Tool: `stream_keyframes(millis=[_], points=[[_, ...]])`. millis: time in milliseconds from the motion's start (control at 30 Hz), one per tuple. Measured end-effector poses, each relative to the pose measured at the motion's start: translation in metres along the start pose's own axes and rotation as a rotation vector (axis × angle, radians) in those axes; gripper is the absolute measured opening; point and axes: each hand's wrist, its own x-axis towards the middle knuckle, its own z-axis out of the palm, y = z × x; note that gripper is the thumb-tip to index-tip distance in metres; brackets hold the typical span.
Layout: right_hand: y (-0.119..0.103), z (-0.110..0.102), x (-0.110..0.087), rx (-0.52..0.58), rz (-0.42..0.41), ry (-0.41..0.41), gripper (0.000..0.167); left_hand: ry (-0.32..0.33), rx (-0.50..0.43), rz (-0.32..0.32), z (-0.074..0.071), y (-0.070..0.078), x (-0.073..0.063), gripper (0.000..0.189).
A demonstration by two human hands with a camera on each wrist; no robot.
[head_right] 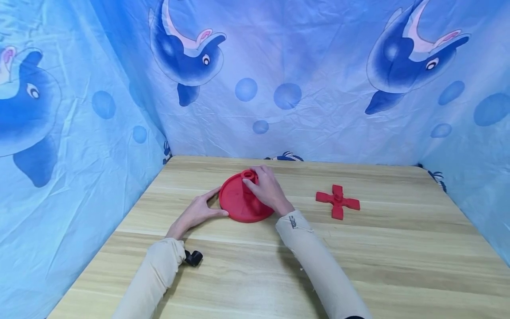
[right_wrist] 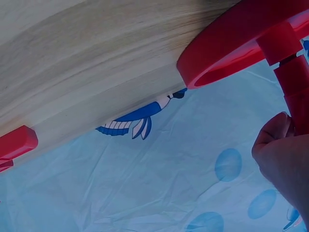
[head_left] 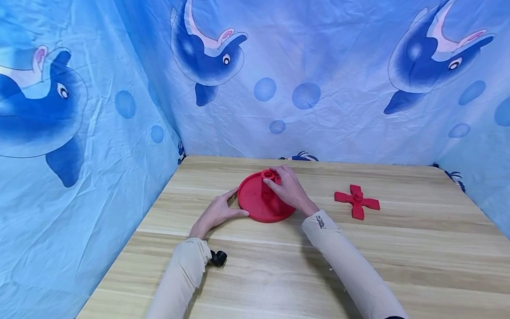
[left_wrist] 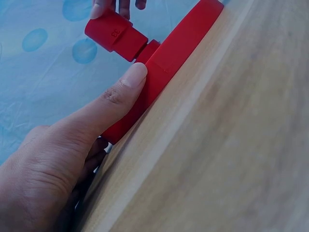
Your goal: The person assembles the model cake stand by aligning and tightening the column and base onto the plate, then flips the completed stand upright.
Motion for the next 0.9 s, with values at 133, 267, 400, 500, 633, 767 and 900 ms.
stream_keyframes(millis=[133,267,400,500,633,767,900], points=[[0.0006,-0.0004,-0.0001,0.002,0.019,-0.015,0.057,-0.004,-0.011,0.0,-0.0009,-0.0001,-0.0003,0.106],[0.0012,-0.0007,-0.0001,0.003,0.001,-0.022,0.058,-0.007,-0.011,0.003,-0.0015,0.0004,-0.0009,0.105],[0.0018,-0.0003,0.0006,0.004,-0.042,-0.019,0.053,-0.005,-0.007,0.004,-0.0017,0.0004,-0.0009,0.105],[0.002,0.0003,0.0012,0.009,-0.05,-0.019,0.049,-0.006,-0.003,0.004,-0.0016,0.0,-0.0007,0.105],[0.0025,0.0009,0.0015,0.013,-0.009,-0.016,0.054,-0.006,-0.003,0.002,-0.0011,0.0001,-0.0005,0.106],[0.0033,0.0005,0.0011,0.0,0.012,-0.018,0.059,-0.004,0.0,0.003,-0.0004,0.0002,-0.0001,0.106],[0.0046,-0.0006,0.001,0.007,-0.021,-0.021,0.055,0.0,0.002,0.003,-0.0005,0.0012,0.0,0.106]])
